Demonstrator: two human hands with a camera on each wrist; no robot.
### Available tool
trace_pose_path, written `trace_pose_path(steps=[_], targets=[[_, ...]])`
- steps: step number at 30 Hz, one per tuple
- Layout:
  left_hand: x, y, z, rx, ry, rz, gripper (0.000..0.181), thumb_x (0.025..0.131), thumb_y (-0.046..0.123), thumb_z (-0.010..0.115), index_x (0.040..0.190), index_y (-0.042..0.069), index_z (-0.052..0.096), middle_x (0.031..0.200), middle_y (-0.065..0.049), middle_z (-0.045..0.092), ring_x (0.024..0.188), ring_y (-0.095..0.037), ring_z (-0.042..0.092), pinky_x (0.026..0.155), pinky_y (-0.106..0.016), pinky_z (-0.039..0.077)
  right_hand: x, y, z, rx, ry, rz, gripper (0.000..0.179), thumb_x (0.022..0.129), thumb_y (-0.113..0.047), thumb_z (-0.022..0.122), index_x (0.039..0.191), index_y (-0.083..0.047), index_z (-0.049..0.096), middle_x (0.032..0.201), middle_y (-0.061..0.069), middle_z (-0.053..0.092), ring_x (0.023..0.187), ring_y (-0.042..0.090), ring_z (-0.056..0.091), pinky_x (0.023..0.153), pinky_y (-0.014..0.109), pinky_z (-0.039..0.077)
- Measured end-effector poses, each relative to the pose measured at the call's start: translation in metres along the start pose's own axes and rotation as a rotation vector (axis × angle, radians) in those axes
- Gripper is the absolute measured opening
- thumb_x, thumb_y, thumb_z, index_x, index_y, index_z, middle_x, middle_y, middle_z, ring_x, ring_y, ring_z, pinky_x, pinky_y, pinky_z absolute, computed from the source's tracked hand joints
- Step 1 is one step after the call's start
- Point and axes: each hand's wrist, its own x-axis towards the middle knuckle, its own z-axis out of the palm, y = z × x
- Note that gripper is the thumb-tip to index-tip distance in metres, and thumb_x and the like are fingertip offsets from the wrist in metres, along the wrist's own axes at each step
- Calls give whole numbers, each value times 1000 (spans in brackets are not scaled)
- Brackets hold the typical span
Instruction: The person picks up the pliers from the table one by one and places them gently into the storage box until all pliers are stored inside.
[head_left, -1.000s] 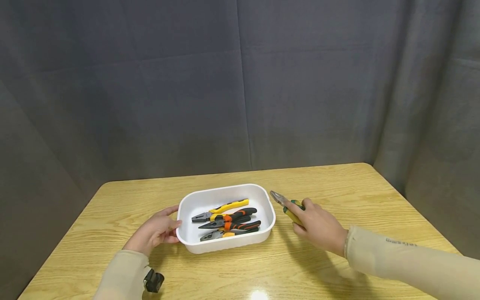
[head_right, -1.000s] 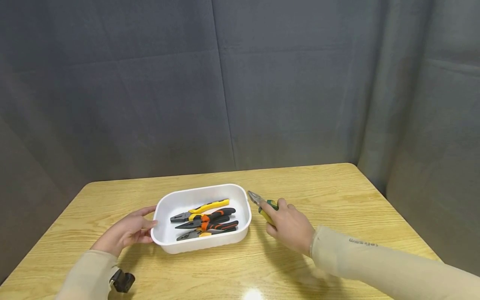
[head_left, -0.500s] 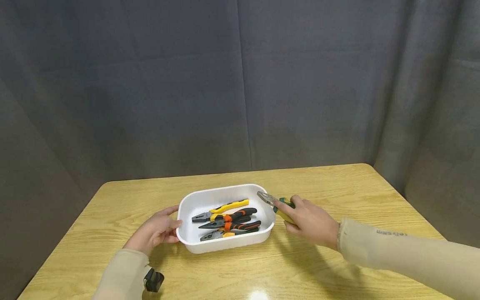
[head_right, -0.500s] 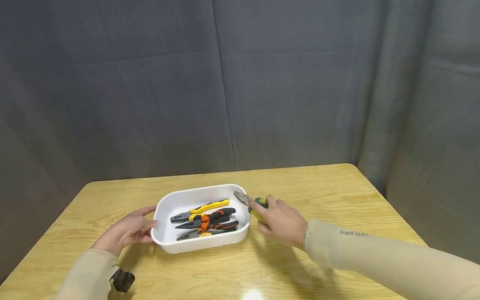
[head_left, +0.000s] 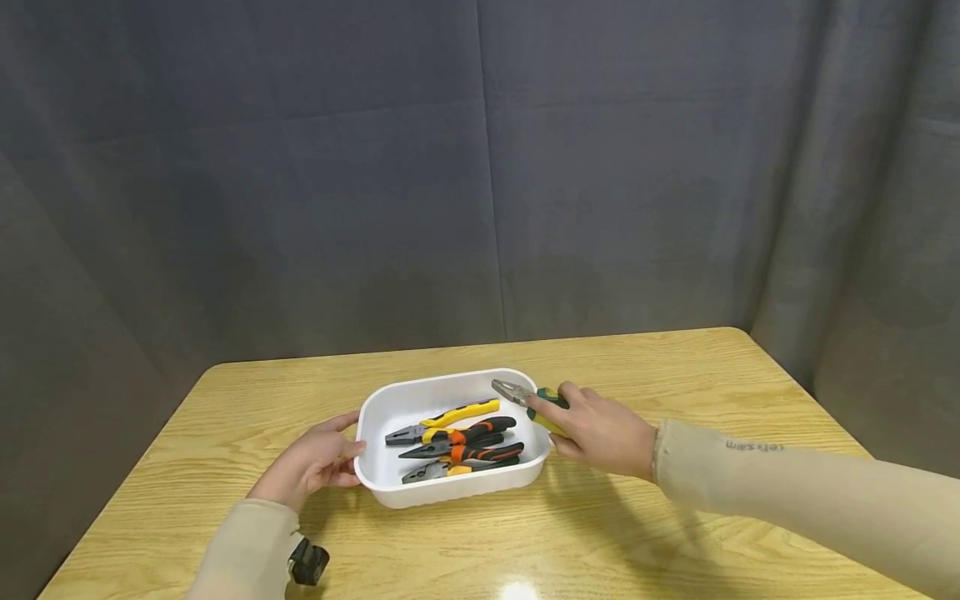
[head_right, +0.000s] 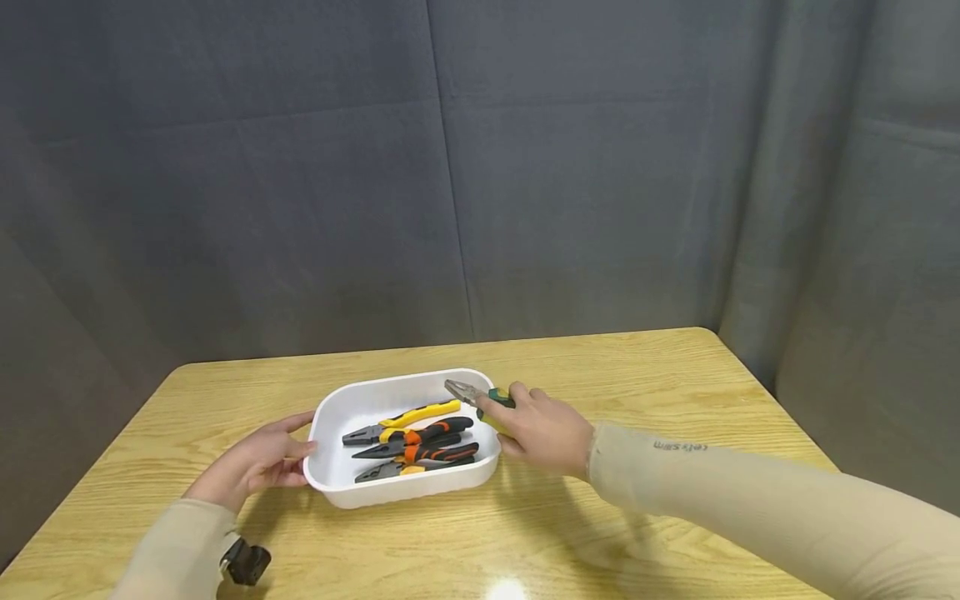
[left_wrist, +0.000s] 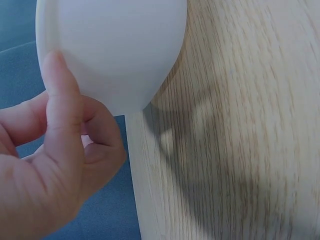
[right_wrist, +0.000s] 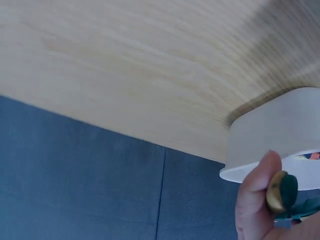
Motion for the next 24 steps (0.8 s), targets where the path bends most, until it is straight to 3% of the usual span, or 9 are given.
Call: trace_pose_path(steps=[16,24], targets=[[-1,-1,0,-22,-11,-3,62,97,-6,48,152,0,20,88,-18,50,62,-16,54,53,-21,57,22,4,4,-93,-41,-150,53,90,-22,67,138,-13,47,99,15,53,63,19,48,47,26,45],[-1,0,0,-25,-18,2,63,97,-6,48,153,0,20,84,-16,51,60,-15,55,51,-20,56,31,5,5,-147,9,-250,52,87,-19,67,135,-12,47,102,17,54,65,23,53,45,26,46]])
